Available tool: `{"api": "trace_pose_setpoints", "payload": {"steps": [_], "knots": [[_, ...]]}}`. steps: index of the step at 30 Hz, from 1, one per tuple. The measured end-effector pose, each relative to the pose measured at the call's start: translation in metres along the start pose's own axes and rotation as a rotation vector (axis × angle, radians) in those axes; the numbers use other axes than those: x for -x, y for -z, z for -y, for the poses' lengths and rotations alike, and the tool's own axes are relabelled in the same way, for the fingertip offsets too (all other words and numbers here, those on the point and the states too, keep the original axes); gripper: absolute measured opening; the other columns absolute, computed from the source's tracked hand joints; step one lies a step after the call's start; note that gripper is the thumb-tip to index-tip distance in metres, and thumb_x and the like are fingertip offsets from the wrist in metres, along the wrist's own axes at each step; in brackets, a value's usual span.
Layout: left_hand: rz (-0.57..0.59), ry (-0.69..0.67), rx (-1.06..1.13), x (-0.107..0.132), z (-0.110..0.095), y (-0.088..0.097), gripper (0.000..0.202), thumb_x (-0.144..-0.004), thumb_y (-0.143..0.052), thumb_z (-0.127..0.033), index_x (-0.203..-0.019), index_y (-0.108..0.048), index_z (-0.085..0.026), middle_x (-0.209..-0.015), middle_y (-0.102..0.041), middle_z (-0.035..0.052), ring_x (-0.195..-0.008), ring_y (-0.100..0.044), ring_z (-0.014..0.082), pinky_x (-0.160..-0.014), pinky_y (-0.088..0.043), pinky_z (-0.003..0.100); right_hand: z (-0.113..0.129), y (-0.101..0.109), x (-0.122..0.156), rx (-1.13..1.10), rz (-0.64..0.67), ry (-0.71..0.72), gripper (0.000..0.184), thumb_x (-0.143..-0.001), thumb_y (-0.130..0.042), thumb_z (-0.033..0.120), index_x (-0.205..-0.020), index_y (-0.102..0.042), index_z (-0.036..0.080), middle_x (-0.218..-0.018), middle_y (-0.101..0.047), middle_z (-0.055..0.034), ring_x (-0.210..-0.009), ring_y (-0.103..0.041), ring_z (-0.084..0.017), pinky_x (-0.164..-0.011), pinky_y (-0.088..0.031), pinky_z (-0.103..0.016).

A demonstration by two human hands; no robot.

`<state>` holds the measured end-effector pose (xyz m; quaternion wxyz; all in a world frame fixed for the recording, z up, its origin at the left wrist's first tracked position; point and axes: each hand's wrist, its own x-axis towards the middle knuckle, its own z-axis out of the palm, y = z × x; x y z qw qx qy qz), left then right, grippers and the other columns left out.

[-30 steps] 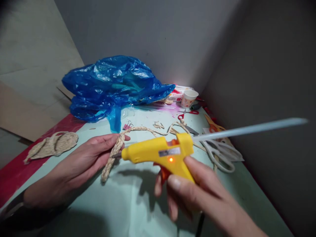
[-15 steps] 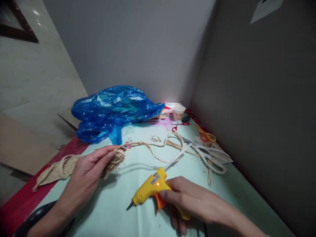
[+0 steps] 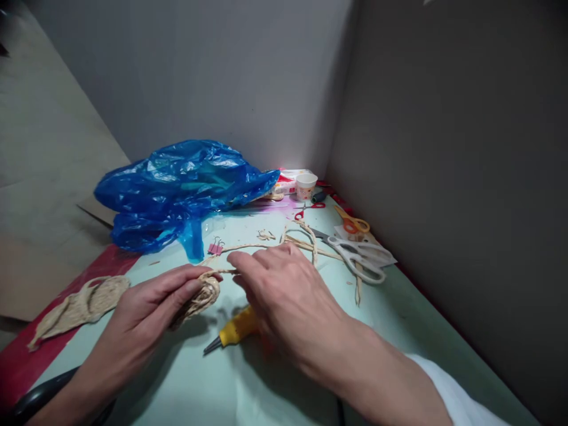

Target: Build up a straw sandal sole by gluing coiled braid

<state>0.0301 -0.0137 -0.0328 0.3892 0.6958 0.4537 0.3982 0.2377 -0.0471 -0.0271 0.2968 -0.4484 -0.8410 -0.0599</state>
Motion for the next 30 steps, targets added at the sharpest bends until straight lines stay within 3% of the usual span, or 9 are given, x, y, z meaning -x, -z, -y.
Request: {"api": "trace_pose_setpoints", "payload": {"steps": [6, 18, 30], "knots": [[-0.064, 0.091, 0.027, 0.000, 0.002, -0.004, 0.012, -0.085, -0.071, -0.026, -0.083, -0.083, -0.030, -0.093, -0.081, 0.0007, -0.092, -0.069, 0.0244, -0.085, -0.049, 0.027, 0.000, -0.010, 0.006, -0.094, -0.178, 0.096, 0.018, -0.095, -0.052, 0.005, -0.102, -0.066, 0.011, -0.077, -0.064, -0.0039, -0.071, -0.050, -0.014, -0.068, -0.032, -0.032], [-0.044, 0.214, 0.120, 0.006, 0.009, -0.007, 0.018, -0.090, -0.067, -0.038, -0.094, -0.082, -0.031, -0.097, -0.080, 0.0001, -0.090, -0.069, 0.0208, -0.080, -0.050, 0.026, 0.002, -0.018, 0.012, 0.058, -0.195, 0.195, 0.026, -0.097, -0.056, 0.014, -0.119, -0.067, 0.005, -0.090, -0.071, -0.0064, -0.073, -0.056, -0.018, -0.064, -0.033, -0.037], [-0.140, 0.292, 0.255, 0.001, 0.014, -0.014, 0.014, -0.085, -0.073, -0.033, -0.090, -0.081, -0.024, -0.090, -0.078, 0.0025, -0.087, -0.069, 0.0188, -0.077, -0.050, 0.024, 0.014, -0.040, 0.015, -0.031, -0.249, 0.136, 0.029, -0.095, -0.051, 0.004, -0.118, -0.066, -0.005, -0.086, -0.071, -0.0137, -0.072, -0.054, -0.021, -0.060, -0.039, -0.038]]}}
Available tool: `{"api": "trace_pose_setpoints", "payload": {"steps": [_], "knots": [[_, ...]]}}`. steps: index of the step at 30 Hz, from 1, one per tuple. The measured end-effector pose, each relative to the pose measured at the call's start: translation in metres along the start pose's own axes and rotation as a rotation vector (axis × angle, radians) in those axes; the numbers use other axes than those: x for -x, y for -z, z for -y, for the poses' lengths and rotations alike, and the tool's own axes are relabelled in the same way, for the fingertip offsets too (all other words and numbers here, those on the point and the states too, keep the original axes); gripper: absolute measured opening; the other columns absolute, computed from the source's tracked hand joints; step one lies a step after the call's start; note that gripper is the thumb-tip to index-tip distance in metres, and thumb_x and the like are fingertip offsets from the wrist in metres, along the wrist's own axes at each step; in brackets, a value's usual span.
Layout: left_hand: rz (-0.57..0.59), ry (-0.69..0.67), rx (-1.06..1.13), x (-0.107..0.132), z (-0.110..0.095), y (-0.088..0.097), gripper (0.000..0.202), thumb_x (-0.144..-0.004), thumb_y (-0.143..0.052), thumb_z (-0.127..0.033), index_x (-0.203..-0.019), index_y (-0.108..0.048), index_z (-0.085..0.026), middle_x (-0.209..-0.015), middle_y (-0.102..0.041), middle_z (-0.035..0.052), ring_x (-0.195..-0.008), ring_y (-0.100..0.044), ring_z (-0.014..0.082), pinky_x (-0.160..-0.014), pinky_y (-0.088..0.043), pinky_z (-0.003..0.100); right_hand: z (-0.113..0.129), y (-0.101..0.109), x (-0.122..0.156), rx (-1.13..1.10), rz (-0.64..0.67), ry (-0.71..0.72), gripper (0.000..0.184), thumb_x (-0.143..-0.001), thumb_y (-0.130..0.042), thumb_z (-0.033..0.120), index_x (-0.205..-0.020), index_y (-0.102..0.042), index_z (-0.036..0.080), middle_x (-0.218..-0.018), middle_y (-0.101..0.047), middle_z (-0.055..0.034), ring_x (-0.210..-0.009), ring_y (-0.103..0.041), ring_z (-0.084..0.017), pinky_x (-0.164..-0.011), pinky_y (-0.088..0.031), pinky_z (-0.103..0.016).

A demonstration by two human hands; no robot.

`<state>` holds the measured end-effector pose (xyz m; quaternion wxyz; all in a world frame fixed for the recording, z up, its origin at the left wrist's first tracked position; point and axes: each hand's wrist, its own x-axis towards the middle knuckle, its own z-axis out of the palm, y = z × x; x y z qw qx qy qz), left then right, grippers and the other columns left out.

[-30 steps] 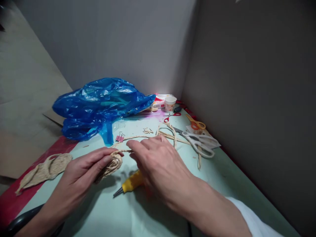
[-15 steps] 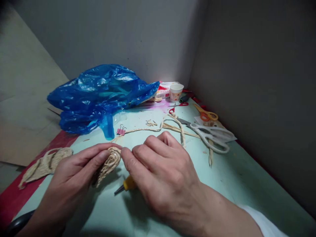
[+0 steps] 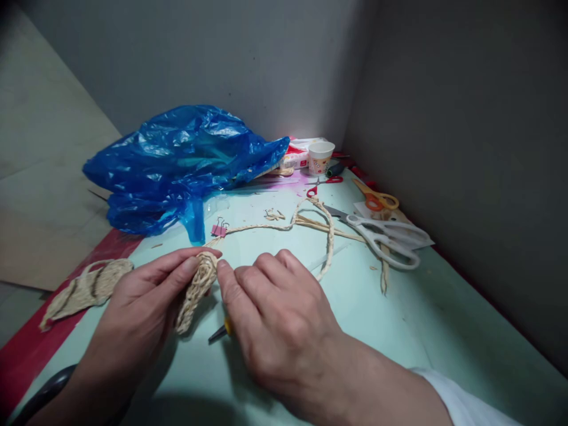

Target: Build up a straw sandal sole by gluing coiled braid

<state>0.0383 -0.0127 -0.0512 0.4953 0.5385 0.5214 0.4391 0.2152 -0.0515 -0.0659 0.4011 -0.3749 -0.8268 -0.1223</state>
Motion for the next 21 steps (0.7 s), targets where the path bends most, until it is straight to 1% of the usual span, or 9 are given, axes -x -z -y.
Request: {"api": "trace_pose_setpoints", "payload": {"steps": [3, 5, 8, 10, 14, 16, 21], "knots": [[0.000, 0.049, 0.081, -0.0016, 0.0008, -0.0022, 0.017, -0.086, -0.072, -0.034, -0.098, -0.079, -0.025, -0.091, -0.077, 0.0015, -0.081, -0.065, 0.0150, -0.071, -0.049, 0.020, 0.0019, -0.0054, 0.0023, -0.006, 0.004, -0.015, 0.030, -0.094, -0.053, 0.003, -0.120, -0.065, -0.006, -0.090, -0.070, -0.0158, -0.074, -0.055, -0.022, -0.061, -0.042, -0.038], [-0.002, 0.086, 0.185, -0.0019, 0.0010, -0.0038, 0.018, -0.085, -0.073, -0.030, -0.101, -0.079, -0.024, -0.088, -0.075, 0.0012, -0.078, -0.063, 0.0135, -0.069, -0.049, 0.019, 0.0026, -0.0080, 0.0031, -0.015, 0.004, -0.020, 0.031, -0.093, -0.054, 0.001, -0.122, -0.064, -0.007, -0.090, -0.070, -0.0166, -0.075, -0.056, -0.022, -0.061, -0.043, -0.038], [0.039, 0.159, 0.389, -0.0013, 0.0006, -0.0057, 0.012, -0.084, -0.072, -0.023, -0.093, -0.078, -0.019, -0.080, -0.071, 0.0023, -0.076, -0.063, 0.0136, -0.070, -0.052, 0.019, 0.0027, -0.0104, 0.0029, -0.036, -0.004, -0.017, 0.032, -0.092, -0.056, -0.001, -0.122, -0.063, -0.009, -0.090, -0.069, -0.0176, -0.076, -0.056, -0.023, -0.063, -0.046, -0.039], [0.076, 0.184, 0.464, -0.0003, 0.0004, -0.0064, 0.008, -0.085, -0.071, -0.021, -0.087, -0.077, -0.017, -0.079, -0.069, 0.0028, -0.075, -0.062, 0.0130, -0.071, -0.053, 0.019, 0.0023, -0.0112, 0.0024, -0.061, -0.018, -0.020, 0.033, -0.091, -0.057, -0.002, -0.122, -0.063, -0.010, -0.091, -0.069, -0.0183, -0.076, -0.056, -0.022, -0.063, -0.047, -0.039], [0.121, 0.231, 0.531, 0.0010, 0.0004, -0.0070, 0.006, -0.085, -0.072, -0.020, -0.080, -0.072, -0.016, -0.079, -0.065, 0.0014, -0.071, -0.057, 0.0109, -0.069, -0.053, 0.019, 0.0012, -0.0110, 0.0021, -0.102, -0.007, -0.049, 0.035, -0.090, -0.057, -0.002, -0.125, -0.062, -0.006, -0.090, -0.069, -0.0152, -0.076, -0.056, -0.022, -0.063, -0.046, -0.038], [0.120, 0.247, 0.550, 0.0011, -0.0003, -0.0072, 0.007, -0.085, -0.070, -0.017, -0.078, -0.070, -0.016, -0.077, -0.063, 0.0011, -0.070, -0.055, 0.0106, -0.070, -0.052, 0.019, 0.0005, -0.0104, 0.0023, -0.096, 0.000, -0.055, 0.034, -0.092, -0.055, 0.000, -0.125, -0.063, -0.003, -0.089, -0.069, -0.0135, -0.074, -0.056, -0.021, -0.062, -0.044, -0.037], [0.100, 0.271, 0.535, 0.0005, -0.0031, -0.0085, 0.010, -0.087, -0.066, -0.015, -0.077, -0.067, -0.015, -0.076, -0.061, 0.0033, -0.073, -0.056, 0.0133, -0.069, -0.051, 0.020, -0.0022, -0.0084, 0.0034, -0.049, 0.019, -0.053, 0.029, -0.097, -0.051, 0.004, -0.121, -0.066, -0.001, -0.090, -0.069, -0.0124, -0.076, -0.055, -0.020, -0.064, -0.043, -0.037]]}}
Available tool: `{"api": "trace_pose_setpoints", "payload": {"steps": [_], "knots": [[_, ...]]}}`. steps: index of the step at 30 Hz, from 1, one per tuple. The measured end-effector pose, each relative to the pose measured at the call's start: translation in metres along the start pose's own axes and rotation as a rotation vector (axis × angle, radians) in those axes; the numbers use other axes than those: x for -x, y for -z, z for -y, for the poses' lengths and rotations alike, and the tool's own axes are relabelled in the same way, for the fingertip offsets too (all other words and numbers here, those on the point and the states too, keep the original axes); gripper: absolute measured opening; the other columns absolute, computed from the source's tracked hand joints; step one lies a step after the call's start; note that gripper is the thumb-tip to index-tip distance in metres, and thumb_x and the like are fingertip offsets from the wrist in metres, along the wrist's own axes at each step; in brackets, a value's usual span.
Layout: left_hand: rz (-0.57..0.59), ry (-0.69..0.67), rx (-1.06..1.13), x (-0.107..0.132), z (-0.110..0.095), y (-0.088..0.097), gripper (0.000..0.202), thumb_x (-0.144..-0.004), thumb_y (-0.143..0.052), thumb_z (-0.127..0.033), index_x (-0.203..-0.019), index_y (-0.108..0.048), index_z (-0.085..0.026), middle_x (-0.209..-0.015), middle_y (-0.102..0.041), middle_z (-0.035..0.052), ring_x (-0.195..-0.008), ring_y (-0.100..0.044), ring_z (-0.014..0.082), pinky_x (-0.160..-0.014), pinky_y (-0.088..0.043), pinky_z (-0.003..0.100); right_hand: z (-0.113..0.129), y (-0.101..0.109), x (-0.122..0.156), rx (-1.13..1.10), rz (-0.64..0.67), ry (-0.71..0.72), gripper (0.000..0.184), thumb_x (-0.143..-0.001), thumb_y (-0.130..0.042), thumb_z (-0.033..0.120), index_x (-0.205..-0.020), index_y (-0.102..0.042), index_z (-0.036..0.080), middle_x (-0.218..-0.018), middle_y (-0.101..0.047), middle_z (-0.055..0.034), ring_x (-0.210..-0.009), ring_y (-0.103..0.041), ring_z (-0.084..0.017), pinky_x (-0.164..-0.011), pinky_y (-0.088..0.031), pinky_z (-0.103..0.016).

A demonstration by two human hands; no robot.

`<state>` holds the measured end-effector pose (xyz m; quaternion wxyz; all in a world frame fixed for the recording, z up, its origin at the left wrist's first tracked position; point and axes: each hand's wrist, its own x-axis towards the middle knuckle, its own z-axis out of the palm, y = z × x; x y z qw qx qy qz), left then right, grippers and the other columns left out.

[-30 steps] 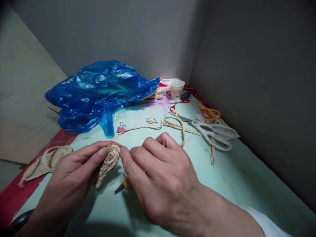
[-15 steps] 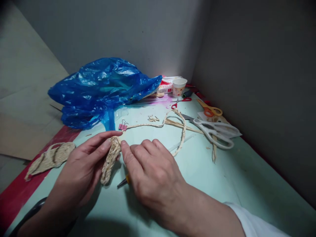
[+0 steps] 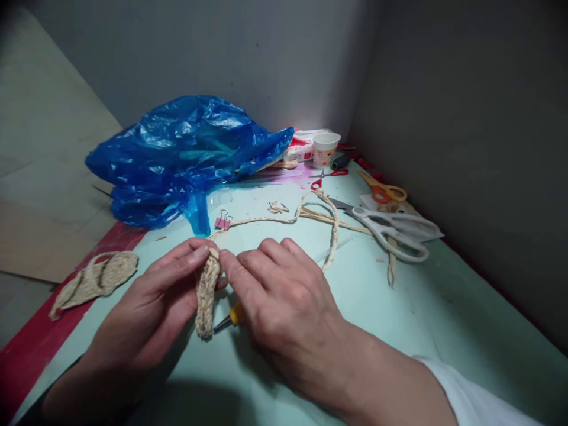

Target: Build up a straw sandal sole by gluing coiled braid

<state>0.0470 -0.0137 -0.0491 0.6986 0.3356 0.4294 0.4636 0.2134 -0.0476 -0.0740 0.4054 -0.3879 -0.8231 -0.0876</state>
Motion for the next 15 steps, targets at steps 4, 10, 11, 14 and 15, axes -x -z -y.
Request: {"api": "trace_pose_setpoints", "payload": {"steps": [4, 10, 11, 14, 15], "knots": [[-0.024, 0.026, 0.045, 0.0002, 0.0005, -0.0008, 0.011, -0.087, -0.064, -0.012, -0.076, -0.066, -0.015, -0.076, -0.060, 0.0036, -0.074, -0.056, 0.0139, -0.067, -0.050, 0.020, -0.0025, 0.0020, -0.0004, 0.046, 0.014, 0.002, 0.027, -0.099, -0.050, 0.008, -0.119, -0.067, 0.001, -0.090, -0.070, -0.0111, -0.075, -0.055, -0.020, -0.064, -0.040, -0.037], [-0.035, 0.057, 0.118, 0.0006, 0.0022, -0.0026, 0.015, -0.088, -0.061, -0.011, -0.075, -0.065, -0.016, -0.076, -0.058, 0.0032, -0.075, -0.055, 0.0131, -0.066, -0.048, 0.017, -0.0017, 0.0014, -0.0044, 0.136, -0.006, 0.052, 0.027, -0.100, -0.050, 0.008, -0.116, -0.069, 0.000, -0.088, -0.072, -0.0101, -0.073, -0.054, -0.020, -0.062, -0.035, -0.037], [-0.041, 0.060, 0.119, 0.0008, 0.0023, -0.0031, 0.016, -0.089, -0.060, -0.011, -0.074, -0.064, -0.016, -0.075, -0.057, 0.0028, -0.075, -0.054, 0.0128, -0.066, -0.048, 0.017, -0.0006, 0.0004, -0.0050, 0.149, -0.008, 0.061, 0.027, -0.099, -0.049, 0.008, -0.115, -0.070, -0.001, -0.087, -0.072, -0.0104, -0.073, -0.053, -0.020, -0.061, -0.034, -0.037], [-0.072, 0.064, 0.111, 0.0017, 0.0019, -0.0042, 0.019, -0.090, -0.059, -0.011, -0.072, -0.063, -0.016, -0.073, -0.056, 0.0019, -0.073, -0.053, 0.0125, -0.066, -0.048, 0.017, 0.0032, -0.0032, -0.0053, 0.158, -0.008, 0.052, 0.027, -0.100, -0.047, 0.007, -0.111, -0.071, -0.001, -0.084, -0.072, -0.0108, -0.071, -0.052, -0.021, -0.061, -0.032, -0.037], [-0.084, 0.059, 0.110, 0.0019, 0.0017, -0.0044, 0.019, -0.090, -0.059, -0.011, -0.072, -0.062, -0.016, -0.074, -0.056, 0.0017, -0.073, -0.053, 0.0125, -0.066, -0.048, 0.018, 0.0044, -0.0043, -0.0049, 0.152, -0.005, 0.045, 0.028, -0.100, -0.046, 0.007, -0.110, -0.071, -0.001, -0.085, -0.072, -0.0108, -0.071, -0.052, -0.021, -0.061, -0.031, -0.038]]}}
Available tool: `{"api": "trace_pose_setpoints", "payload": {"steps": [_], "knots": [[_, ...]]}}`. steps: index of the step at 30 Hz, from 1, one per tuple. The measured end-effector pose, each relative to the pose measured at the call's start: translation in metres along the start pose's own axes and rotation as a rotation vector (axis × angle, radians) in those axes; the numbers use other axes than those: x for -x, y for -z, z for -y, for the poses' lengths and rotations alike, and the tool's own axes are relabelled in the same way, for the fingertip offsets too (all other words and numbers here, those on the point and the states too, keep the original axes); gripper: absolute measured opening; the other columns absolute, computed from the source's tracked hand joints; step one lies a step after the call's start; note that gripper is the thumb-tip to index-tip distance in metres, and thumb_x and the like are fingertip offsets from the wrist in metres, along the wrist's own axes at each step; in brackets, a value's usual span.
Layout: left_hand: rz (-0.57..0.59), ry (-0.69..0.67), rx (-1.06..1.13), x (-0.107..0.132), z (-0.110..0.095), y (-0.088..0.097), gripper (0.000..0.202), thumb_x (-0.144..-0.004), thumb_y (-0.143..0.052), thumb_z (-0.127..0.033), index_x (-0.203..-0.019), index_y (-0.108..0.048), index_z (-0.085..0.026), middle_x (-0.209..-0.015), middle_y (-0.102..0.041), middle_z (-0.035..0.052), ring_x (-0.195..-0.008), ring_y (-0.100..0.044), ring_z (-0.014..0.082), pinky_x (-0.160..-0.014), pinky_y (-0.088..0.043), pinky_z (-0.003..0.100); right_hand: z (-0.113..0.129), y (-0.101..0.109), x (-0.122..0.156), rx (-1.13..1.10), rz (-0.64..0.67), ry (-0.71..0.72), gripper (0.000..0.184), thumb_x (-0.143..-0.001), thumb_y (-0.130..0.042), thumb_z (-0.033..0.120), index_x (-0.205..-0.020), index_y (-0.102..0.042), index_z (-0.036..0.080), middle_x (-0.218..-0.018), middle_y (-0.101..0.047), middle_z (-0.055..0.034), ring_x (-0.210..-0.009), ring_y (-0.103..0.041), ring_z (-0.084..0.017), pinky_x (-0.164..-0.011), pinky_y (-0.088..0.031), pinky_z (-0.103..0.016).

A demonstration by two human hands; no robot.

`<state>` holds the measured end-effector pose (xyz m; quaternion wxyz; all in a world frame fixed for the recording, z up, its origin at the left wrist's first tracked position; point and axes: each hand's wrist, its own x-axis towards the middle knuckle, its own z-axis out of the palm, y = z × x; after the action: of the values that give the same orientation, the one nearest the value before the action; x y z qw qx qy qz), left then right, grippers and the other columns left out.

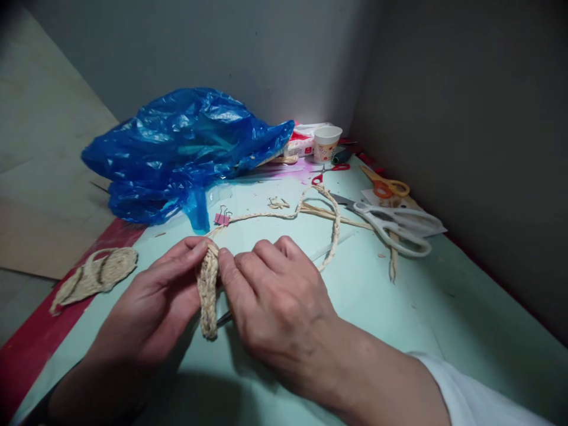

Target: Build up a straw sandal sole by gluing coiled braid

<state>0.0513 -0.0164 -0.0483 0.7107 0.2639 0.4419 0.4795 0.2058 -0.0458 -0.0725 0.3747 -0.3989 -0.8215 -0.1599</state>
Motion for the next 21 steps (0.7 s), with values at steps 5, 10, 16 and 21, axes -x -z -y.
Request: {"api": "trace_pose_setpoints", "payload": {"steps": [5, 10, 16, 21], "knots": [[-0.058, -0.048, 0.018, -0.001, -0.001, -0.001, 0.020, -0.090, -0.056, -0.009, -0.073, -0.061, -0.016, -0.074, -0.052, 0.0006, -0.071, -0.051, 0.0118, -0.065, -0.048, 0.019, 0.005, -0.003, 0.003, -0.013, 0.002, -0.006, 0.028, -0.100, -0.045, 0.007, -0.110, -0.071, -0.001, -0.081, -0.071, -0.0097, -0.069, -0.051, -0.020, -0.062, -0.029, -0.038], [-0.082, -0.040, 0.060, -0.003, 0.000, -0.003, 0.018, -0.091, -0.055, -0.008, -0.076, -0.061, -0.016, -0.076, -0.054, 0.0008, -0.073, -0.053, 0.0119, -0.068, -0.049, 0.020, 0.010, -0.006, 0.006, 0.007, 0.016, 0.001, 0.028, -0.096, -0.049, 0.006, -0.114, -0.069, -0.003, -0.085, -0.072, -0.0112, -0.069, -0.050, -0.021, -0.062, -0.030, -0.038], [-0.106, -0.048, 0.079, -0.002, 0.000, -0.005, 0.022, -0.092, -0.053, -0.007, -0.073, -0.060, -0.017, -0.072, -0.052, -0.0011, -0.068, -0.052, 0.0107, -0.064, -0.050, 0.019, 0.017, -0.010, 0.009, -0.011, 0.046, -0.041, 0.030, -0.097, -0.047, 0.007, -0.117, -0.068, 0.000, -0.086, -0.071, -0.0092, -0.070, -0.050, -0.021, -0.064, -0.033, -0.039], [-0.113, -0.038, 0.070, -0.002, 0.000, -0.006, 0.024, -0.091, -0.053, -0.008, -0.071, -0.059, -0.019, -0.074, -0.053, -0.0005, -0.069, -0.055, 0.0117, -0.063, -0.050, 0.020, 0.022, -0.010, 0.012, -0.106, 0.025, -0.082, 0.027, -0.093, -0.053, 0.005, -0.115, -0.068, -0.001, -0.084, -0.071, -0.0101, -0.070, -0.053, -0.021, -0.064, -0.036, -0.038]]}}
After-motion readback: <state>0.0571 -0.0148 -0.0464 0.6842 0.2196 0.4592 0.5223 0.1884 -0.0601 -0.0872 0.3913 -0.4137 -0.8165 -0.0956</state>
